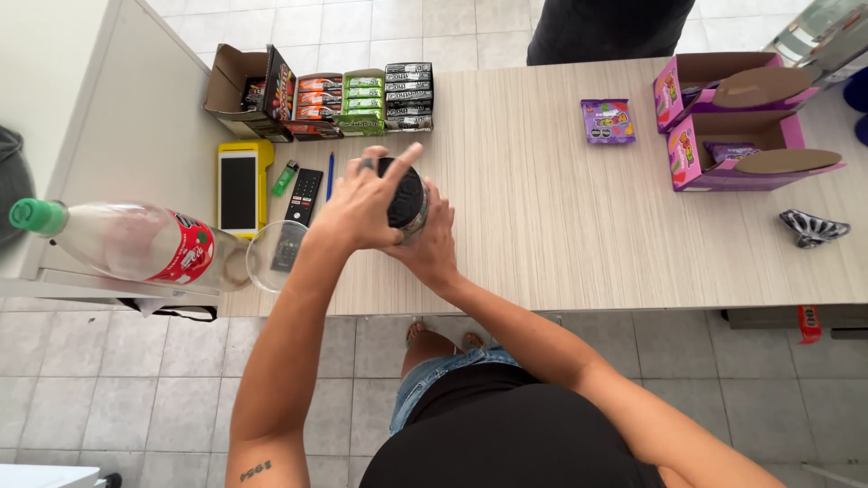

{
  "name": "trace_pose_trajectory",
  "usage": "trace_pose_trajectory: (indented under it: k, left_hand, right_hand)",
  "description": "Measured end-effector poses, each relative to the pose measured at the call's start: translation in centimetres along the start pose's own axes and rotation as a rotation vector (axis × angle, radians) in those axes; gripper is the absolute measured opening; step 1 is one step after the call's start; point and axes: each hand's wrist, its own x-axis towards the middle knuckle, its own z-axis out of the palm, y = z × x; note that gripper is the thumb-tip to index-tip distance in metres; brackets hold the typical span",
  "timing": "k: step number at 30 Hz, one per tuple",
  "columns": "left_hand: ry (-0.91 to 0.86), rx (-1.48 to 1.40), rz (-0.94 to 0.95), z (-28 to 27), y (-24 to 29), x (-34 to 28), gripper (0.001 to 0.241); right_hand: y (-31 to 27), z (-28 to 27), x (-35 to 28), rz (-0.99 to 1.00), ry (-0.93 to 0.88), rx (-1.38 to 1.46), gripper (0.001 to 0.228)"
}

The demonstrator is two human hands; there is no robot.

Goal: Sorting and organizing small boxes of lollipops or candies into rows on a checkout counter.

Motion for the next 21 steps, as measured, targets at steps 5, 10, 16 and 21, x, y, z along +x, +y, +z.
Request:
trace_pose_trajectory:
  k: [5,10,16,21]
  left_hand:
    - [0.019,-0.043,-0.113,-2.0,1.1,-2.5,0.13]
    - [0.042,-0.067,-0.189,-3.4,2.7,-3.8,0.13]
    - [0.125,0.067,-0.173,-2.0,0.8,-2.4,0.118]
    - [0.487,0.35,-0.057,0.3,-0.9,-0.4,0.099]
  right_hand:
    - [0.5,0.3,-0.2,-0.034,-0.009,-0.036,0.125]
    - [1.5,1.2,-0.1,-0.045,-0.02,-0.024,0.126]
    - [1.3,1.5,0.8,-0.06,-0.023,-0.011,0.133]
    - [1.9,1.7,2.4,0.048,-0.19,0.054,0.13]
